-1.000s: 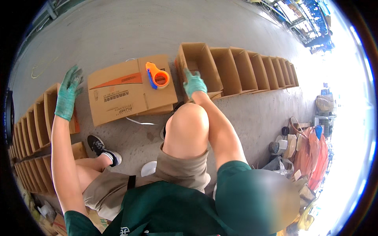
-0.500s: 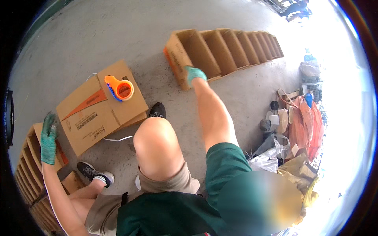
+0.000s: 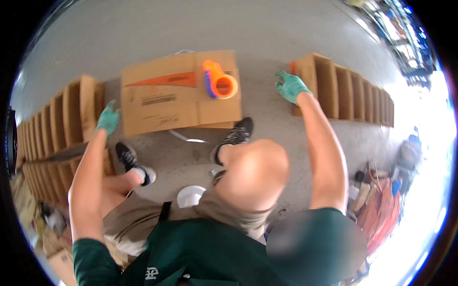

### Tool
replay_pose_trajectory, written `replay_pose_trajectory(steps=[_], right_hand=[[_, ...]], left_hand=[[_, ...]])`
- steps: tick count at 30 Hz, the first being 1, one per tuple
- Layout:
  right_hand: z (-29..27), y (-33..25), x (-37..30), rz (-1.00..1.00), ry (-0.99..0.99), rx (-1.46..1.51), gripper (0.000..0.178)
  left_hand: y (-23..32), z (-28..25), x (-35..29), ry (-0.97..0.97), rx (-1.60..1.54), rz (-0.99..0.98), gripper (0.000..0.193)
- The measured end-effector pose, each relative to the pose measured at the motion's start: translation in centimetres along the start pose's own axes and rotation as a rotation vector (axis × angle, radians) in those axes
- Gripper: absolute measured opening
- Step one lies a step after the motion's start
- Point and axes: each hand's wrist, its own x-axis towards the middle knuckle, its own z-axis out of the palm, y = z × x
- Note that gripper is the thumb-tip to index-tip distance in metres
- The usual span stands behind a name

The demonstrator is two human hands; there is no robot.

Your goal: The person sits on the floor and repeatedly assembles and seals cardboard boxes. They fold the flaps of each box and use a handheld tape dispenser to apply tape across the seams. The person then stacks the sealed boxes to the side.

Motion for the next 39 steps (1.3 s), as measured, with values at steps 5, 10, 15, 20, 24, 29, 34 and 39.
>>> replay_pose_trajectory(steps=[5,10,15,20,24,29,34,39], right_hand=[[0.3,-20.9,-2.5,-0.391,-0.357,-0.339,0.067],[7.4,-24.8,-0.7,-0.369,-0.386,-0.480,0.057],[14.3,-20.5,1.6,-0.321,-0.057,-0.356,0.039],[14.3,-21.7,1.0,-0.262,-0.012,-0.331,0.036],[13.8,-22.1,1.0,-0.218,-0.030,-0.333,0.033],[12.9,-23.2,1.1,-0.121,0.244,-0.107,0.030],[15.8,-20.9,0.6,-0.176,-0.006,-0.413,0.033],[9.8,-28.6,-2.9,-0.097,-0.125,-0.498,0.039]], left_hand=[[-6.3,2.3,1.2,-0.146,-0.117,-0.044,0.056],[-11.3,3.8,4.1,-0.356,0.340,0.087,0.048],[-2.1,1.6,0.0,-0.166,-0.213,-0.228,0.051],[-1.3,-0.3,-0.8,-0.058,-0.227,-0.159,0.050],[0.5,-1.5,-0.9,-0.015,-0.280,-0.142,0.038],[-4.0,-6.6,1.4,0.374,-0.387,-0.077,0.030],[-4.7,-10.7,0.0,0.585,-0.598,-0.044,0.032],[-5.9,-10.4,-1.8,0.631,-0.502,-0.063,0.033]])
